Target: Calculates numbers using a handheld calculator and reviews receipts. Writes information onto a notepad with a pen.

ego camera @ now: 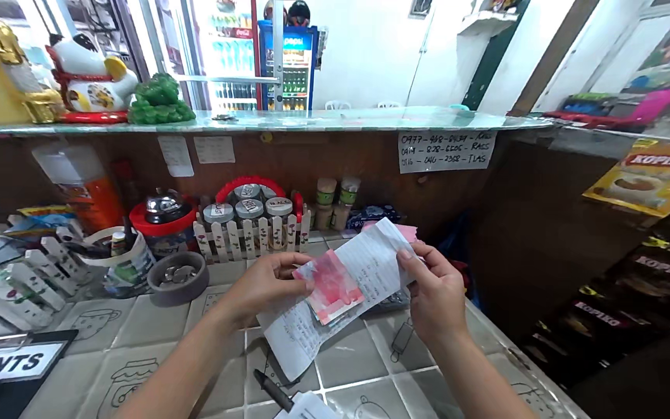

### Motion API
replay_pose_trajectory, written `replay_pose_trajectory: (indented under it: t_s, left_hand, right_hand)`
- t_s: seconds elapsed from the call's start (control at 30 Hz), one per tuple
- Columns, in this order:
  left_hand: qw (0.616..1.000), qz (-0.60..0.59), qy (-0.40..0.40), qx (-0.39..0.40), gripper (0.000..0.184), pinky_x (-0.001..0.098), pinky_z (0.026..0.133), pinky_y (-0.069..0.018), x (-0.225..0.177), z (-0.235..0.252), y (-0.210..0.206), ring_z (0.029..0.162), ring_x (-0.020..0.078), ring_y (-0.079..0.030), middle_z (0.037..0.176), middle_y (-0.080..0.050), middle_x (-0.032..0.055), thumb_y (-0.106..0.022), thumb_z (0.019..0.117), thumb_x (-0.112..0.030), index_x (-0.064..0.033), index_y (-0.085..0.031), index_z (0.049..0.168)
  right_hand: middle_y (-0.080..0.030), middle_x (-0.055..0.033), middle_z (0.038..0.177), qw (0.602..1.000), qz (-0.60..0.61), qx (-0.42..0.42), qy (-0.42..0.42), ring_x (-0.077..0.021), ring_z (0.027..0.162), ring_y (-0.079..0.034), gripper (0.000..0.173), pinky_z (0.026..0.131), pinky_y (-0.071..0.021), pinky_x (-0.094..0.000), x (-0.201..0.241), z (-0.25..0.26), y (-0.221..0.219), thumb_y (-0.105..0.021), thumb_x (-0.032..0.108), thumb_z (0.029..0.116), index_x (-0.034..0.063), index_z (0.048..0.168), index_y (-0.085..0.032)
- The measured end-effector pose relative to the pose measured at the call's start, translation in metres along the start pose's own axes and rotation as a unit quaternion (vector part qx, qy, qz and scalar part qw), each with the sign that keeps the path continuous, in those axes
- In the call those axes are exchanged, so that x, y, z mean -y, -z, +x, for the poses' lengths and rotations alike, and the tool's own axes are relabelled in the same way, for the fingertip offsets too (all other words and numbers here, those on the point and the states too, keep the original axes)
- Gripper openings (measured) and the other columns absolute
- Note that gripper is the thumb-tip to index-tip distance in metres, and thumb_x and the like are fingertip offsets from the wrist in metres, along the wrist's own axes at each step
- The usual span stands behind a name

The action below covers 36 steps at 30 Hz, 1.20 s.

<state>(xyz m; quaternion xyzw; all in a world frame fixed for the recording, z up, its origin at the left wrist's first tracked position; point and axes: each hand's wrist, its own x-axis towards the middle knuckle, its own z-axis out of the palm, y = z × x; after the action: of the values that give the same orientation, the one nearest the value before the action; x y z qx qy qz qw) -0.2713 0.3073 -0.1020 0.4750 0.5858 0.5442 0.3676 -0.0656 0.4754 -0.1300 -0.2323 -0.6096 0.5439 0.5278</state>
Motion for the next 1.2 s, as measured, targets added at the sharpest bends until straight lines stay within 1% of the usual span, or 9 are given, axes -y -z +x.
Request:
replay_pose_trajectory:
  t_s: [0.23,0.43,0.67,0.8,0.97,1.03,1.1,1.13,1.2]
  left_hand:
    - [1.000,-0.012,0.027,-0.004,0.033,0.0298,0.072,-0.0601,-0.003,-0.001,-0.002,0.082,0.0166,-0.071,0.101,-0.074,0.0109,-0.067,0.0925,0.004,-0.0049,-0.065,0.124]
    - [0.999,-0.002,0.036,-0.017,0.021,0.0275,0.068,-0.0595,-0.006,-0.002,-0.003,0.076,0.0154,-0.070,0.094,-0.074,0.0109,-0.068,0.0922,0.004,0.0001,-0.069,0.113]
    - [0.999,0.008,0.034,-0.026,0.017,0.0265,0.066,-0.0590,-0.006,-0.003,-0.005,0.074,0.0144,-0.070,0.091,-0.074,0.0105,-0.069,0.0921,0.003,0.0008,-0.070,0.109]
    - [0.999,0.015,0.033,-0.037,0.017,0.0264,0.066,-0.0587,-0.006,-0.002,-0.006,0.074,0.0141,-0.070,0.090,-0.074,0.0100,-0.069,0.0920,0.003,0.0003,-0.070,0.109]
    - [0.998,-0.002,0.042,-0.038,0.021,0.0299,0.064,-0.0603,-0.006,-0.003,-0.008,0.073,0.0174,-0.071,0.094,-0.074,0.0121,-0.068,0.0929,0.003,-0.0005,-0.068,0.114]
    - [0.999,0.000,0.039,-0.036,0.022,0.0305,0.066,-0.0604,-0.006,-0.002,-0.007,0.076,0.0181,-0.071,0.096,-0.073,0.0121,-0.068,0.0928,0.002,-0.0009,-0.068,0.114]
    - [0.999,0.016,0.035,-0.021,0.022,0.0294,0.070,-0.0601,-0.007,-0.001,-0.001,0.080,0.0173,-0.071,0.098,-0.073,0.0110,-0.069,0.0921,0.003,-0.0014,-0.069,0.114]
    - [0.999,0.030,0.038,-0.005,0.024,0.0288,0.072,-0.0604,-0.008,0.000,0.006,0.082,0.0162,-0.071,0.099,-0.073,0.0096,-0.070,0.0917,0.002,-0.0027,-0.069,0.115]
    - [0.996,0.077,0.040,0.027,0.025,0.0269,0.071,-0.0597,-0.018,-0.002,0.022,0.079,0.0131,-0.070,0.095,-0.073,0.0070,-0.070,0.0917,0.002,-0.0038,-0.069,0.116]
  right_hand:
    - [-0.072,-0.0007,0.090,1.000,0.014,-0.005,0.017,-0.0086,0.076,-0.069,0.012,0.069,-0.0598,-0.0260,0.000,-0.001,0.001,-0.063,0.017,0.0994,0.0117,0.109,-0.069]
    - [-0.072,-0.0004,0.091,1.000,0.019,0.005,0.024,-0.0083,0.077,-0.069,0.012,0.070,-0.0597,-0.0256,0.001,-0.002,0.002,-0.062,0.016,0.0996,0.0118,0.107,-0.070]
    - [-0.071,-0.0003,0.090,0.999,0.021,0.011,0.026,-0.0081,0.077,-0.069,0.012,0.071,-0.0596,-0.0257,0.003,-0.003,0.002,-0.063,0.017,0.0989,0.0128,0.107,-0.070]
    - [-0.071,-0.0001,0.089,0.999,0.030,0.011,0.028,-0.0078,0.077,-0.069,0.011,0.071,-0.0598,-0.0255,0.003,-0.002,0.002,-0.063,0.017,0.0987,0.0123,0.106,-0.070]
    - [-0.071,-0.0008,0.088,0.999,0.032,0.013,0.035,-0.0087,0.076,-0.069,0.012,0.070,-0.0603,-0.0264,0.003,-0.001,0.002,-0.062,0.018,0.0992,0.0118,0.106,-0.070]
    - [-0.071,-0.0008,0.089,0.998,0.034,0.026,0.043,-0.0090,0.077,-0.069,0.014,0.072,-0.0601,-0.0271,0.002,-0.001,0.003,-0.061,0.018,0.0999,0.0115,0.108,-0.070]
    - [-0.071,-0.0001,0.088,0.997,0.046,0.050,0.046,-0.0078,0.076,-0.068,0.013,0.071,-0.0601,-0.0259,0.002,0.000,0.004,-0.060,0.017,0.0988,0.0124,0.106,-0.070]
    - [-0.070,0.0001,0.088,0.995,0.055,0.075,0.042,-0.0071,0.075,-0.068,0.013,0.070,-0.0596,-0.0254,0.002,0.001,0.005,-0.059,0.017,0.0976,0.0136,0.105,-0.069]
    - [-0.069,0.0006,0.086,0.986,0.063,0.151,0.029,-0.0060,0.073,-0.067,0.012,0.067,-0.0589,-0.0245,0.004,0.003,0.007,-0.060,0.020,0.0949,0.0158,0.101,-0.069]
